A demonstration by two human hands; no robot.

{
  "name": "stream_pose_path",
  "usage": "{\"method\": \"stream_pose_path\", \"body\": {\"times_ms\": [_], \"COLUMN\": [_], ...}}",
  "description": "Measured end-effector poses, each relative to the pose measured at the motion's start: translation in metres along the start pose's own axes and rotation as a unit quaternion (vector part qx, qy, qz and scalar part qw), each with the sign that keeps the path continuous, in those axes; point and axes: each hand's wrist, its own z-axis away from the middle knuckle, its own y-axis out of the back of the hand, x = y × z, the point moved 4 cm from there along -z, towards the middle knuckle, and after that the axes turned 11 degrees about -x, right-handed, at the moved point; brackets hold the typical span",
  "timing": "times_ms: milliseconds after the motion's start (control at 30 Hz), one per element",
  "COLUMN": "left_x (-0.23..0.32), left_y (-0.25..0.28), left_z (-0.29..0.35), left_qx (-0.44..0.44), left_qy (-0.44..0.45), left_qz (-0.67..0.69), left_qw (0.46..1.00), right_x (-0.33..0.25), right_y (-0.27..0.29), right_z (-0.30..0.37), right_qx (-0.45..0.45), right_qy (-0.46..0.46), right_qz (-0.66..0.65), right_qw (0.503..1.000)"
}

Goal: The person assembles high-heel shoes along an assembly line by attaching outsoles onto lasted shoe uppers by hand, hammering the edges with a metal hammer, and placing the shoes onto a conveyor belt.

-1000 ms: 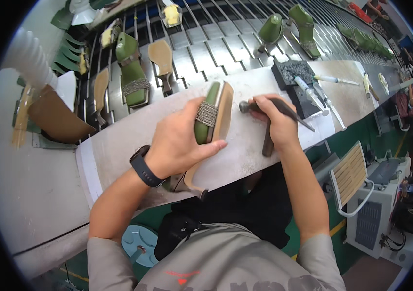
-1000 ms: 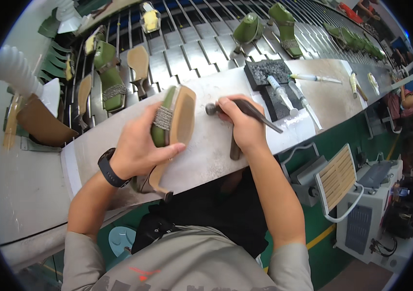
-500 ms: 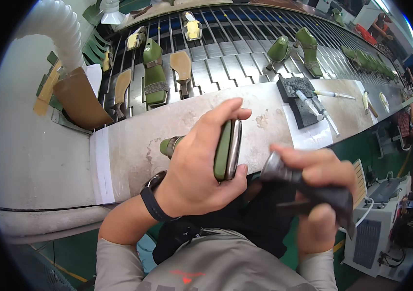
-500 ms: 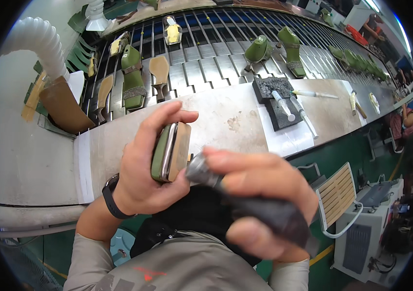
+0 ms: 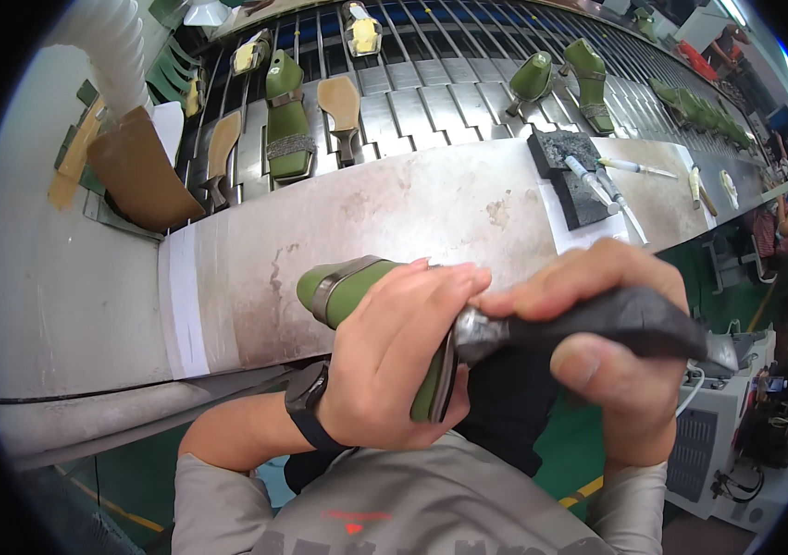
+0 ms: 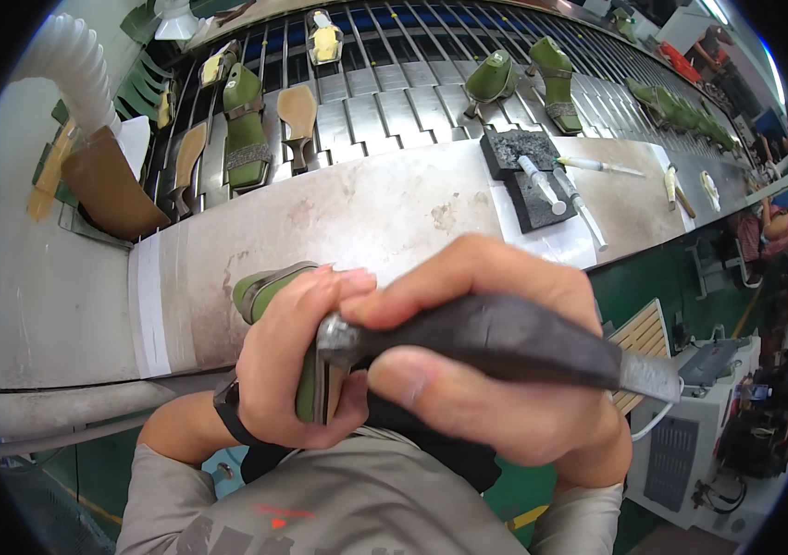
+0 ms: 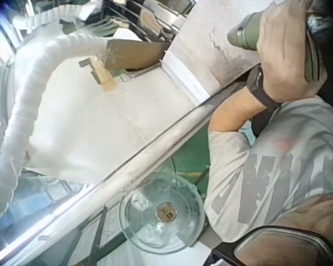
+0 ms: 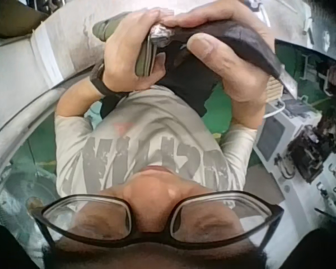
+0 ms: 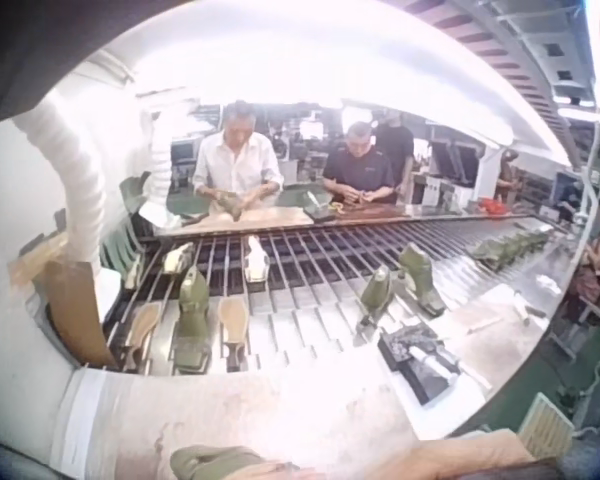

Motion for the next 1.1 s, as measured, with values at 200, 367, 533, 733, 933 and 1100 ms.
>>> {"method": "stream_pose_path", "body": {"times_ms": [200,367,533,733,933,1100], "left_x": [-0.033,-0.082,-0.084,-0.086,-0.087,-0.087], "left_y": [-0.033,-0.047,-0.049,-0.051,-0.055,-0.057], "left_z": [0.095,0.126,0.127,0.132,0.136,0.136], "left_qx": [0.102,0.047,0.083,0.042,0.046,0.026], "left_qy": [-0.069,0.061,0.054,0.048,0.058,0.054], "left_qz": [-0.137,-0.266,-0.294,-0.303,-0.317,-0.313], "left_qw": [0.983,0.961,0.951,0.951,0.946,0.948], "right_x": [0.084,0.185,0.164,0.128,0.131,0.148], "right_y": [-0.038,-0.053,-0.042,-0.021,-0.019,-0.022], "right_z": [0.027,0.042,0.026,-0.001,-0.029,-0.041], "right_qx": [-0.157,0.002,-0.035,-0.062,-0.115,-0.151], "right_qy": [0.078,0.002,0.000,0.008,0.037,0.052], "right_qz": [-0.002,-0.103,-0.048,-0.001,-0.017,-0.034], "right_qw": [0.985,0.995,0.998,0.998,0.992,0.987]}}
